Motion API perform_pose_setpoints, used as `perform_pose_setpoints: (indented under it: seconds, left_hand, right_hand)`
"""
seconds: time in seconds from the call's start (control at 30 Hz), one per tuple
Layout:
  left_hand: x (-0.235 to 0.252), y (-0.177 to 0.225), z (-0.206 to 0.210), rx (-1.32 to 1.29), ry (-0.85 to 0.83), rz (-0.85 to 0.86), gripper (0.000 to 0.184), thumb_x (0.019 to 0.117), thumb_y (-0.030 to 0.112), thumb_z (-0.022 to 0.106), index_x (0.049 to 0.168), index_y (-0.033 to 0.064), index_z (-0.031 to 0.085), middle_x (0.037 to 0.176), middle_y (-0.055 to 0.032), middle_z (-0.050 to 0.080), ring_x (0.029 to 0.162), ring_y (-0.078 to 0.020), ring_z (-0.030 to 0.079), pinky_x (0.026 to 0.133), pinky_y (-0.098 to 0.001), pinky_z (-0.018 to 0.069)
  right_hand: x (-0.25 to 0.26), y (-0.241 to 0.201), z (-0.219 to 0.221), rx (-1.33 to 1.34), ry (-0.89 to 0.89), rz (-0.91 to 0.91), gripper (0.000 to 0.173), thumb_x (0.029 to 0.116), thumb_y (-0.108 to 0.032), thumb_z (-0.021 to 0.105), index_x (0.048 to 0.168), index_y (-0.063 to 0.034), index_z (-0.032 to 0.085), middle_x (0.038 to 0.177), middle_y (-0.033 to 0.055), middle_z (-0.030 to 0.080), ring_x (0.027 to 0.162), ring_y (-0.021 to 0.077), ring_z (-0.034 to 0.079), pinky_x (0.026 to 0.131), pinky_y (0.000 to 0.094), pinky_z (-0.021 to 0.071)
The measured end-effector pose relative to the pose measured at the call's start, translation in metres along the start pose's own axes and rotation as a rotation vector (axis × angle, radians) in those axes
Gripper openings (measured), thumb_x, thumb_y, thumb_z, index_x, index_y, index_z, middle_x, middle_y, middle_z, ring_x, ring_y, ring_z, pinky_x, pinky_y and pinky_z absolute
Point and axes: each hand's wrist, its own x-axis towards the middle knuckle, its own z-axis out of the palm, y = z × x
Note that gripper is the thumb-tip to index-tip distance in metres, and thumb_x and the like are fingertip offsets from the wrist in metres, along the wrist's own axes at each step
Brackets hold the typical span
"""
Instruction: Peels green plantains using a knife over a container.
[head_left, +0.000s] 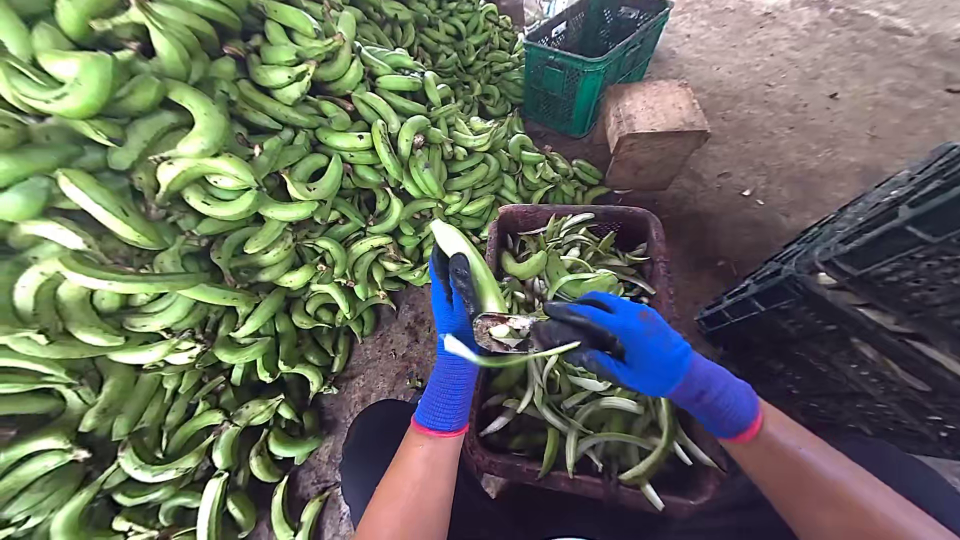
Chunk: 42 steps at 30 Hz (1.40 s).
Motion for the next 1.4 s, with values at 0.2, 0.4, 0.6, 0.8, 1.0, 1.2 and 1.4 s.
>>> perform_pose_setpoints:
  seconds: [0.2,0.4,0.6,0.8,1.0,1.2,1.4]
  left_hand:
    - [-0.012,0.011,-0.005,-0.084,-0.503,-0.263,0.042,0.107,0.024,0.041,0.146,0.0079,0.041,0.109,-0.0007,0.064,0.092,-0.0031,0.063,0.082,-0.0228,0.0554]
    - [-0.015,0.009,0.001,0.053,-0.625,-0.321,0.045,0.1078,0.026,0.04,0.148,0.0049,0.044,0.114,-0.0058,0.066,0.096,-0.0052,0.065,0.087,-0.0247,0.0548]
    - [-0.001,0.003,0.011,-0.236,0.075,-0.186,0.042,0.1105,0.035,0.038,0.148,0.0157,0.041,0.114,-0.0011,0.064,0.095,-0.0051,0.065,0.083,-0.0265,0.0564]
    - [-0.011,0.017,0.008,-0.008,-0.58,-0.301,0.034,0.108,0.021,0.039,0.132,0.0041,0.055,0.098,-0.0009,0.065,0.084,-0.0019,0.062,0.076,-0.021,0.0545]
    - [-0.017,0.011,0.016,0.061,-0.79,-0.442,0.042,0.1057,0.024,0.041,0.14,0.0021,0.051,0.11,-0.0055,0.066,0.093,-0.0047,0.063,0.084,-0.0234,0.054]
    - [0.002,-0.004,0.018,-0.548,-0.012,-0.435,0.034,0.1105,0.035,0.036,0.111,0.0118,0.062,0.088,-0.0024,0.068,0.078,-0.0112,0.068,0.068,-0.0298,0.0589]
    - [0.007,0.002,0.015,-0.787,0.047,-0.384,0.035,0.111,0.038,0.032,0.112,0.0156,0.059,0.094,-0.0006,0.067,0.088,-0.0113,0.068,0.077,-0.0312,0.0588]
  right_hand:
    - [0.022,0.025,-0.023,-0.121,0.128,0.023,0.048,0.0871,-0.025,0.071,0.132,-0.0089,0.069,0.12,0.0231,0.068,0.108,0.0427,0.066,0.09,0.0606,0.0535]
    - [0.019,0.029,-0.041,-0.117,0.211,0.199,0.053,0.0925,-0.022,0.067,0.144,-0.0113,0.059,0.129,0.0232,0.062,0.113,0.0409,0.063,0.093,0.061,0.0523]
    - [0.011,0.005,0.004,-0.133,0.123,-0.014,0.046,0.0915,-0.04,0.061,0.129,-0.0168,0.072,0.115,0.0182,0.071,0.104,0.0393,0.069,0.084,0.0586,0.0554]
    - [0.023,0.028,-0.031,0.028,0.086,0.215,0.045,0.0988,-0.027,0.061,0.142,-0.0145,0.061,0.134,0.0157,0.063,0.119,0.0339,0.063,0.098,0.0578,0.0507]
    - [0.027,0.037,-0.024,0.152,0.056,0.42,0.044,0.1097,-0.039,0.043,0.146,-0.0191,0.057,0.138,0.0078,0.064,0.121,0.0229,0.064,0.105,0.0511,0.0487]
    - [0.014,0.015,-0.001,-0.113,0.187,0.045,0.053,0.0897,-0.038,0.064,0.134,-0.0101,0.067,0.118,0.0205,0.068,0.105,0.0406,0.068,0.084,0.0601,0.0553]
    - [0.017,0.011,0.004,-0.237,0.319,0.008,0.05,0.0897,-0.04,0.061,0.13,-0.0109,0.071,0.117,0.0233,0.068,0.103,0.0446,0.067,0.083,0.0603,0.0535]
